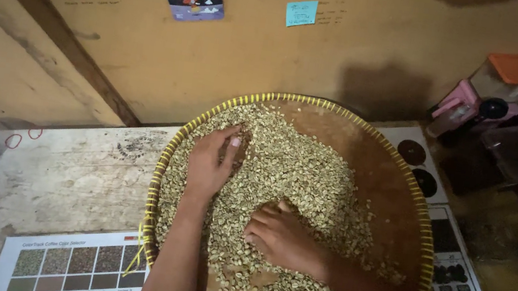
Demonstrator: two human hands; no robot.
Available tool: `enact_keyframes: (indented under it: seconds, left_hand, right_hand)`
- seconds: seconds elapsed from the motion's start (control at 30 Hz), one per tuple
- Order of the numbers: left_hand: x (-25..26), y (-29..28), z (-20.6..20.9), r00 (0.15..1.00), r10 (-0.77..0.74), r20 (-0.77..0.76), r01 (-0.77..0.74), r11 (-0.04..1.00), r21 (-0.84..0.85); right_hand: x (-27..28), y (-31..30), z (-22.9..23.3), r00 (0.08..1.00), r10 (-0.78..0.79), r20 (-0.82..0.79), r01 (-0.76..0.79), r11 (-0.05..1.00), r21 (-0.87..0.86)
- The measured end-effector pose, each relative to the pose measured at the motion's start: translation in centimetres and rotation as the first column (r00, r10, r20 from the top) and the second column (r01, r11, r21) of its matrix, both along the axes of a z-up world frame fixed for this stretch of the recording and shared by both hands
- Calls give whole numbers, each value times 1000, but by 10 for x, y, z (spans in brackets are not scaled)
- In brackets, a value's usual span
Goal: Manually sorting green coffee beans in a woven tray to remove defects
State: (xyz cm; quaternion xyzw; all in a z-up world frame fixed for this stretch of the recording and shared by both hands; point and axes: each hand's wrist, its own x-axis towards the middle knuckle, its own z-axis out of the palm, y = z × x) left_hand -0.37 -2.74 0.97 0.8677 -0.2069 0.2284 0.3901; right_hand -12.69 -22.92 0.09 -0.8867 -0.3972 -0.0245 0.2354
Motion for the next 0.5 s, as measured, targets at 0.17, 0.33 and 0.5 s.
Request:
enact_keyframes:
  seconds: [0.17,0.33,0.5]
  left_hand:
    - [0,-1,3,1000,3,-29,-3,1000,20]
    - [10,3,-21,999,13,35,-11,998,-56]
    - [3,3,-8,999,50,-6,-50,998,-48]
  right_hand:
    - [3,-5,15,999,5,-45,-4,1000,16]
    - [9,-6,33,970,58,-235,-20,987,159]
    - [3,-8,8,854,90,-512,129,918,376]
